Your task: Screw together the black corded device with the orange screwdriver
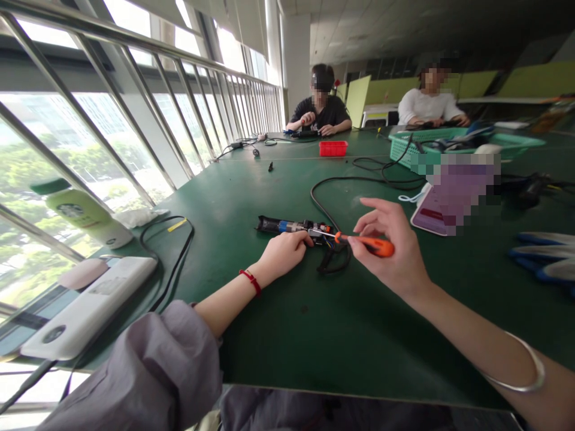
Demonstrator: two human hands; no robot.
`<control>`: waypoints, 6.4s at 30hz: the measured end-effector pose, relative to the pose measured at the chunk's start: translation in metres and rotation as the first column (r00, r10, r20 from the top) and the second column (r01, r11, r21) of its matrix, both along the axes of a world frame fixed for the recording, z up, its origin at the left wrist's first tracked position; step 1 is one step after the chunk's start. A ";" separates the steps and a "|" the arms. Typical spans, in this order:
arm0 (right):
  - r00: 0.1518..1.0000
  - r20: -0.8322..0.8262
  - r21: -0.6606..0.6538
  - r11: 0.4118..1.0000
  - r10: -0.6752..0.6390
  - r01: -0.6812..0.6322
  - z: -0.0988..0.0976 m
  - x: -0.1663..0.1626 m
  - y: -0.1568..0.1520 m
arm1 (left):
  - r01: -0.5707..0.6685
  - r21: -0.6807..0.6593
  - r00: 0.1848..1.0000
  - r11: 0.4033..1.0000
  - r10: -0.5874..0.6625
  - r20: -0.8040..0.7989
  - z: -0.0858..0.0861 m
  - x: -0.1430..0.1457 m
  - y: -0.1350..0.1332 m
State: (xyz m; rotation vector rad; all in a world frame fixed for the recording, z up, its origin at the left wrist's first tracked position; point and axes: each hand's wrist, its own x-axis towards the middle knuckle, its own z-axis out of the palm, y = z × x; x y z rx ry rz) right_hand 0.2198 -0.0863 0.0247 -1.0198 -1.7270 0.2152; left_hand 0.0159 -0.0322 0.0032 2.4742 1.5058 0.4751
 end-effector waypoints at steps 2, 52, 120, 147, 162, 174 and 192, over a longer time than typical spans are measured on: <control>0.999 0.046 -0.075 0.997 -0.007 0.011 0.001 0.000 -0.002 | -0.003 0.004 1.000 1.000 0.003 -0.002 -0.001 0.000 0.000; 0.990 0.078 -0.105 0.988 0.118 -0.109 0.000 -0.006 -0.006 | -0.011 0.003 1.000 1.000 0.011 0.004 0.002 0.001 -0.001; 0.991 -0.127 0.017 0.999 -0.027 0.030 0.005 0.001 0.001 | 0.003 0.003 1.000 1.000 -0.003 -0.017 0.000 0.000 0.000; 0.999 -0.042 0.049 0.998 -0.024 0.026 0.006 0.001 0.000 | -0.001 -0.001 1.000 1.000 0.001 -0.020 0.000 0.000 0.001; 0.999 -0.041 0.044 0.999 -0.019 0.020 0.006 0.002 -0.001 | -0.006 -0.015 1.000 1.000 0.005 -0.024 0.002 0.001 -0.001; 0.994 0.057 -0.108 0.990 -0.089 0.095 0.012 0.007 -0.003 | 0.002 0.005 1.000 1.000 -0.002 -0.011 0.000 0.001 0.000; 0.994 0.020 0.047 0.993 -0.110 0.109 0.011 0.007 -0.001 | 0.000 0.002 1.000 1.000 0.000 -0.014 0.001 0.000 0.000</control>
